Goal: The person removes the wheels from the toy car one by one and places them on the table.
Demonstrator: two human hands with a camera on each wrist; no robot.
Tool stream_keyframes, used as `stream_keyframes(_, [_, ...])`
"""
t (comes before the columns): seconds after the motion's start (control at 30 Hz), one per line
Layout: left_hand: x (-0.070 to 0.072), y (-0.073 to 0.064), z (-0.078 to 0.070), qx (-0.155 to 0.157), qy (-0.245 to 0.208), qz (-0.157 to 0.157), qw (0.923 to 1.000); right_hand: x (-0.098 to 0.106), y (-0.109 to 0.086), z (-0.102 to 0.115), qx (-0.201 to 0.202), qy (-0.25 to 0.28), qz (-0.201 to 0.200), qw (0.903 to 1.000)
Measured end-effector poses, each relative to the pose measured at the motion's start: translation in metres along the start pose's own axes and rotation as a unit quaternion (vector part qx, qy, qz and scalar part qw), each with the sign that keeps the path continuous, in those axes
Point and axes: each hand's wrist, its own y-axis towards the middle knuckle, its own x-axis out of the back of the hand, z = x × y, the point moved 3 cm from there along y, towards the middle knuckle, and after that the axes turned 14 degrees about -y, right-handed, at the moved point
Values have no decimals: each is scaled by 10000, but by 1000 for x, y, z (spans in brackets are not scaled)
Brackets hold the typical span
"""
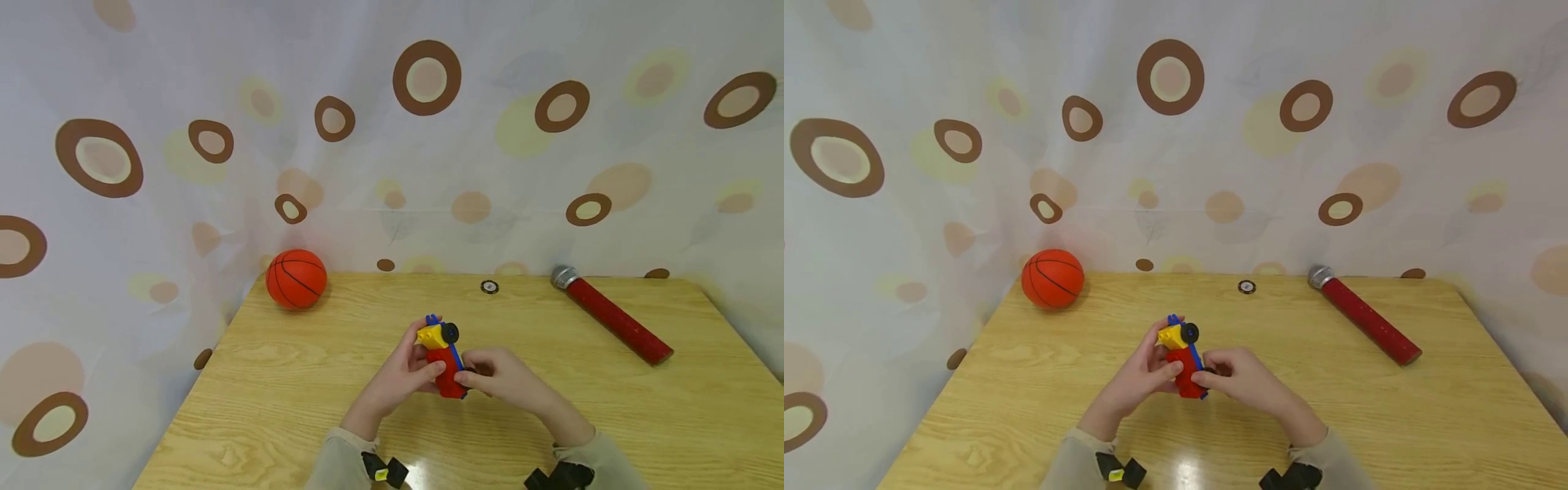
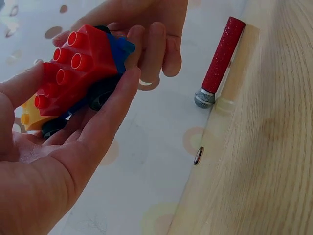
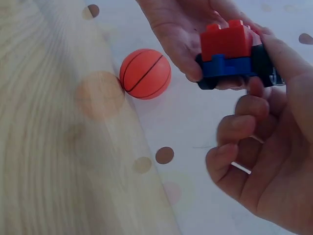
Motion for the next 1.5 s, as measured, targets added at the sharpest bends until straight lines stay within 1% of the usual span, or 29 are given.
stream_keyframes(0.13, [1, 1, -1, 8, 113, -23, 9999, 2, 2, 1, -110, -208, 413, 9989])
stream_keyframes(0.2, [2, 1, -1, 55, 126, -53, 9999, 3, 2, 1, -144, -227, 494, 9984])
stream_keyframes(0.27, [2, 1, -2, 92, 110, -87, 9999, 3, 2, 1, -166, -241, 488, 9984])
stream_keyframes(0.53, [1, 1, -2, 116, 9, -376, 9992, 3, 2, 1, -93, -319, 136, 9994])
stream_keyframes(0.8, [2, 2, 3, 89, -162, -626, 9979, 1, 1, 1, -128, -364, -125, 9992])
stream_keyframes(0.83, [3, 2, 3, 80, -136, -650, 9978, 0, 1, 1, -176, -324, -155, 9992])
stream_keyframes(0.9, [6, 2, 4, 24, -65, -817, 9966, 1, 1, 0, -311, -345, -315, 9984])
stream_keyframes(1.0, [13, -2, 1, -77, -272, -1108, 9934, 3, -1, -3, -424, -129, -450, 9980])
stream_keyframes(1.07, [18, -3, -5, -168, -386, -1289, 9908, 6, -2, -5, -420, 48, -499, 9979])
stream_keyframes(1.13, [23, -5, -10, -199, -531, -1312, 9897, 9, -4, -6, -379, 323, -412, 9979])
stream_keyframes(1.23, [25, -6, -14, -155, -433, -1250, 9911, 12, -5, -6, -423, 600, -344, 9967])
stream_keyframes(1.37, [26, -6, -12, -50, -343, -1147, 9928, 13, -4, -5, -515, 754, -369, 9951])
stream_keyframes(1.5, [28, -7, -7, -55, -319, -1155, 9928, 12, -2, -7, -544, 829, -419, 9942])
